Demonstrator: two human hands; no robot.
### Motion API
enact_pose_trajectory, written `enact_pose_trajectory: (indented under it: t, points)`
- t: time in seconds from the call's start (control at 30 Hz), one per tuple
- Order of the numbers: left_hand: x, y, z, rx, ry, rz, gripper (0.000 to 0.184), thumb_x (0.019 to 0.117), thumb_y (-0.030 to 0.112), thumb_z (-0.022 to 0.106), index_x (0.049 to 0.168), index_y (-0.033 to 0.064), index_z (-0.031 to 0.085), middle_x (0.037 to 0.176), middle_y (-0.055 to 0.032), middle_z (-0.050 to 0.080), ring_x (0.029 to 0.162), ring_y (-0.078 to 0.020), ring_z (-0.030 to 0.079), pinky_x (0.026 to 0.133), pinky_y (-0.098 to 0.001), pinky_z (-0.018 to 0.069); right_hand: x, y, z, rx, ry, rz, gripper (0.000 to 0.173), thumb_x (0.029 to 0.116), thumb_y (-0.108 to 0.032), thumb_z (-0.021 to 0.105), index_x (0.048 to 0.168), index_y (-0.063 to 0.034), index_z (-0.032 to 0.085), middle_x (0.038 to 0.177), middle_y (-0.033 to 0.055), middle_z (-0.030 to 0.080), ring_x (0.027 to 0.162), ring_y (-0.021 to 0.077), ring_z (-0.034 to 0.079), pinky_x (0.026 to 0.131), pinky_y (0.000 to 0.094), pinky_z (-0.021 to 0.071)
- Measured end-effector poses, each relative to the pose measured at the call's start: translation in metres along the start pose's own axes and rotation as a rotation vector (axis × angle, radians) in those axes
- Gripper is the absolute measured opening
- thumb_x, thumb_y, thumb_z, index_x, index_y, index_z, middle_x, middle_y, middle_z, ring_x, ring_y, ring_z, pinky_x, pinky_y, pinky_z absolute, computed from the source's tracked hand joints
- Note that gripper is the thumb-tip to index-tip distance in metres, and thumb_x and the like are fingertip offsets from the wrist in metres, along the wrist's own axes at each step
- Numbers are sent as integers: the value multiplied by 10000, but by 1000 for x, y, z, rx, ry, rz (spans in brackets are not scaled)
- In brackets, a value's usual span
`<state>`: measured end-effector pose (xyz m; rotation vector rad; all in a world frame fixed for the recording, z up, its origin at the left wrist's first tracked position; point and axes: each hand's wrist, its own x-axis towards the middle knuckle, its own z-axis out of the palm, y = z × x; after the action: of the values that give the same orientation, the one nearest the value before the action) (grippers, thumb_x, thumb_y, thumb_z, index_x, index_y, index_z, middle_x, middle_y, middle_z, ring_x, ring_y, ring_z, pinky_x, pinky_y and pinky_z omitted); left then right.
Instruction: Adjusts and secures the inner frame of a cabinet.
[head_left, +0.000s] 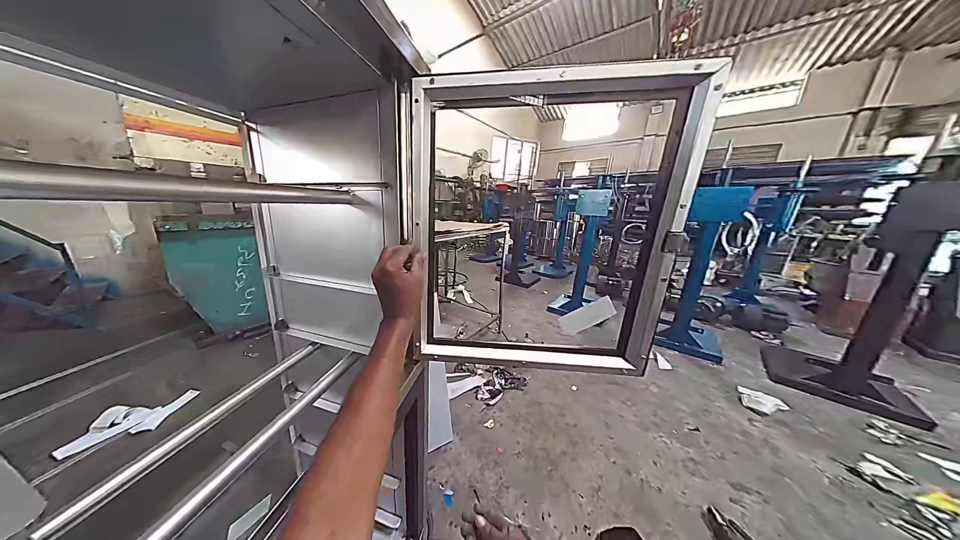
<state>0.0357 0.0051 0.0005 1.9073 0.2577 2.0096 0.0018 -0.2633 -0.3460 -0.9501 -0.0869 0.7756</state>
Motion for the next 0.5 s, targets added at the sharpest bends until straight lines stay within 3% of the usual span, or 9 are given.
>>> enact_pose_trajectory:
  t: [0.07, 0.17, 0.3, 0.33, 0.43, 0.5]
  points:
    - [-1, 0, -2, 1, 1, 4, 260, 936, 200, 761, 1159, 66, 763, 1068, -124, 729, 941, -219, 717, 863, -420, 606, -8, -9, 11, 186, -72, 67, 161, 1088, -128, 477, 1148, -19, 580, 1013, 110, 726, 840, 157, 729, 777, 272, 618]
    - [-1, 0, -3, 7, -1, 4, 261, 939, 210, 759, 1158, 70, 762, 1071, -121, 724, 941, -224, 711, 854, -423, 603, -16, -11, 17, 302, -134, 116, 230, 1115, -213, 430, 1026, -74, 591, 886, 64, 707, 740, 112, 705, 694, 231, 611]
    - [-2, 4, -6, 29, -16, -3, 258, 948, 231, 748, 1138, 57, 756, 1095, -135, 719, 970, -252, 709, 869, -453, 598, -16, -1, 15, 101, -113, 163, 242, 1096, -300, 487, 966, -125, 593, 639, -76, 534, 468, -18, 514, 425, 121, 446]
    - [-3, 4, -7, 28, -15, -1, 254, 949, 232, 747, 1135, 59, 757, 1093, -135, 718, 970, -253, 708, 869, -452, 596, -17, 1, 14, 36, -82, 169, 209, 1088, -277, 507, 998, -116, 605, 657, -70, 537, 455, -19, 485, 404, 123, 417]
    - [-5, 6, -7, 19, -41, -18, 260, 958, 238, 736, 1153, 68, 755, 1109, -140, 715, 981, -264, 705, 879, -466, 590, -17, -5, 14, -93, -6, 124, 156, 1064, -171, 542, 1105, -60, 643, 885, 5, 719, 516, -15, 504, 439, 141, 393]
    - [-4, 8, -7, 19, -76, -65, 255, 971, 267, 716, 1130, 70, 749, 1114, -134, 712, 986, -271, 698, 881, -485, 583, -12, -20, 19, -144, -24, 65, 207, 1056, -133, 539, 1207, -36, 641, 921, 24, 709, 538, 1, 492, 476, 158, 407]
